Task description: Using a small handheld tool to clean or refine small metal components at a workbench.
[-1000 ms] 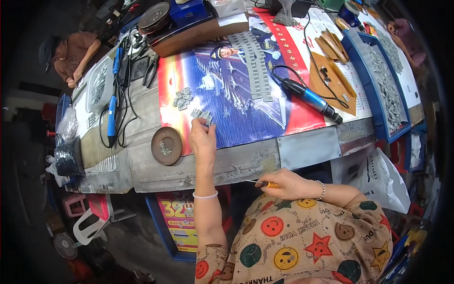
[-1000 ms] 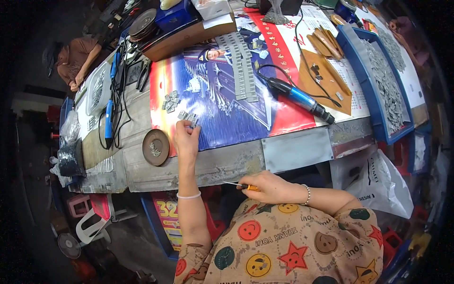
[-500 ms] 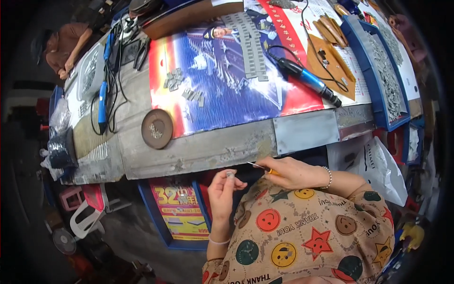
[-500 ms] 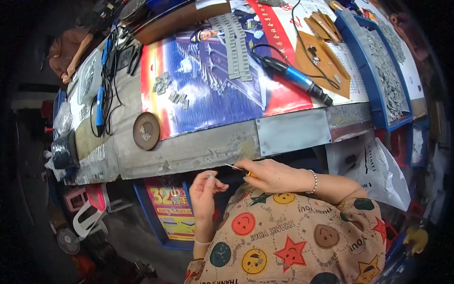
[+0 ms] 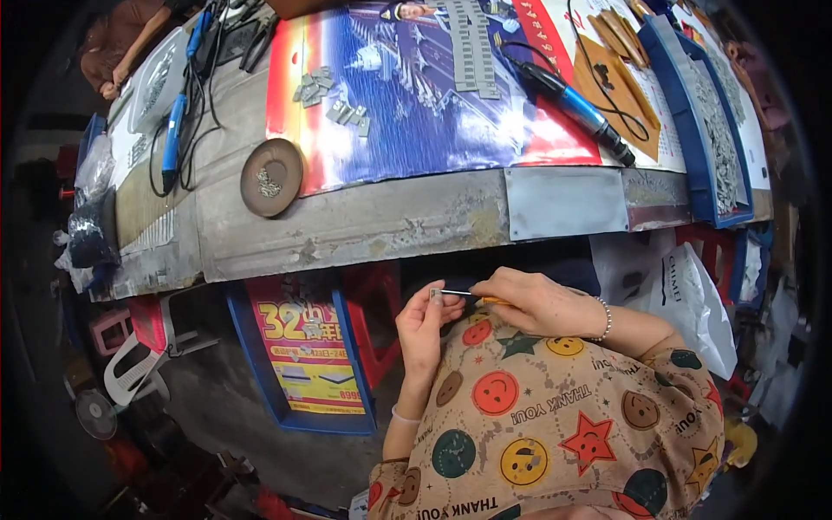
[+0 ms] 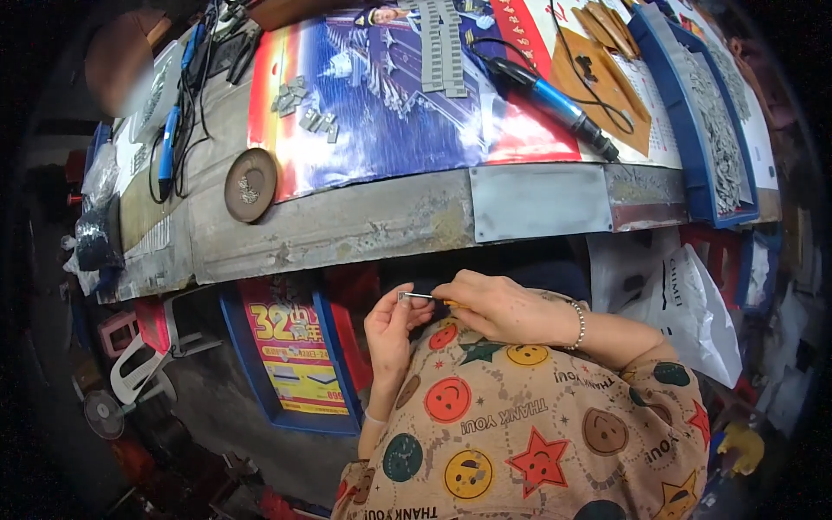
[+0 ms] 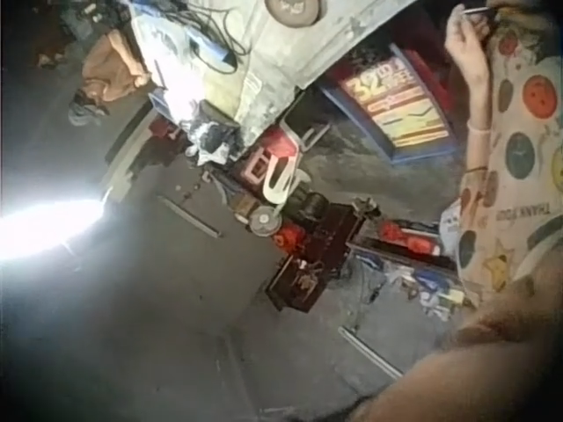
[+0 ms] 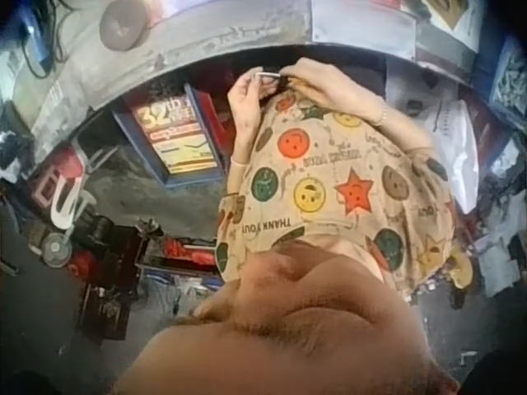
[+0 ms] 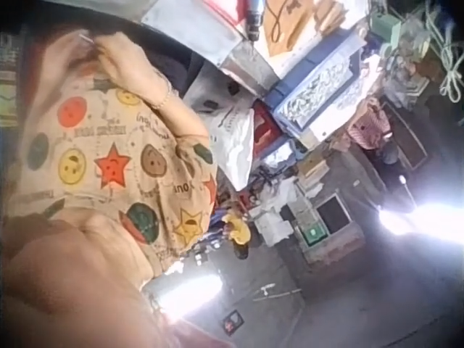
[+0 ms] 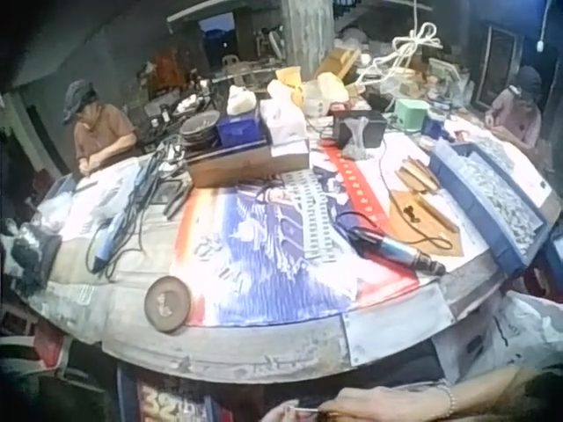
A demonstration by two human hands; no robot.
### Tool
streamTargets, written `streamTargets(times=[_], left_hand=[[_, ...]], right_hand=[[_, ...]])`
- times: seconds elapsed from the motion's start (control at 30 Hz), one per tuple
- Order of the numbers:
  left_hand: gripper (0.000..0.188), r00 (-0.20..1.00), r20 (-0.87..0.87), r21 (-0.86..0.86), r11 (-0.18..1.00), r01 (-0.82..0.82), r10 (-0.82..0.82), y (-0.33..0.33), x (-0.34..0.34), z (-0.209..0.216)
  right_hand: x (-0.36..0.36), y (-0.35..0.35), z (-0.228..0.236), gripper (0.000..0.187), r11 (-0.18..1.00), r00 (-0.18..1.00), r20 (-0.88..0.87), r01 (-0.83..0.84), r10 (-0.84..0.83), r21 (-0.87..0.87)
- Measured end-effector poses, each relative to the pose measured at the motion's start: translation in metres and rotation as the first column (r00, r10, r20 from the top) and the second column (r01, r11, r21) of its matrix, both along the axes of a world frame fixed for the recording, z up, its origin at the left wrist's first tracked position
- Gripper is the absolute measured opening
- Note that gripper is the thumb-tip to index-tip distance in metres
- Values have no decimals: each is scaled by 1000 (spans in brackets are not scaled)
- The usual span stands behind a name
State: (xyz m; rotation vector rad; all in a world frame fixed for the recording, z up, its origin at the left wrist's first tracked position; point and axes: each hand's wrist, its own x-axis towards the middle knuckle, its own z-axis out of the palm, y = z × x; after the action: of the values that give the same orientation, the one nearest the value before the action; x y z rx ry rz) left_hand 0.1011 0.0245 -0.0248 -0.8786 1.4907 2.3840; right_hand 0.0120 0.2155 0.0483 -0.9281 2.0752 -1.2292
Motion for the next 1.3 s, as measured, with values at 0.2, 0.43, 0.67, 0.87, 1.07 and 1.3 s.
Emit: streamTargets(times=[0.2,0.43,0.67,0.87,1.07,1.3], left_hand=[[25,996,89,32,999,-27,24,4,7,-14],[29,994,111,78,997,-20,12,9,6,-20],[30,997,81,69,998,5,-10,10,1,-18],[28,997,66,-7,999,31,-30,13,1,-25],[24,996,-11,-366,927,78,-89,26,6,-36],[22,981,-53,-624,773,115,-188,24,4,-43]], right_hand=[[10,3,-15,33,998,999,5,35,-35,47],[9,1,-30,36,996,998,-60,-8,14,93],[5,-1,-33,36,993,998,-50,-26,32,115],[2,-3,-36,35,992,998,-60,-27,35,123],[5,-7,-55,34,993,995,-62,83,-77,87],[13,-15,-73,25,983,994,-35,108,-104,147]])
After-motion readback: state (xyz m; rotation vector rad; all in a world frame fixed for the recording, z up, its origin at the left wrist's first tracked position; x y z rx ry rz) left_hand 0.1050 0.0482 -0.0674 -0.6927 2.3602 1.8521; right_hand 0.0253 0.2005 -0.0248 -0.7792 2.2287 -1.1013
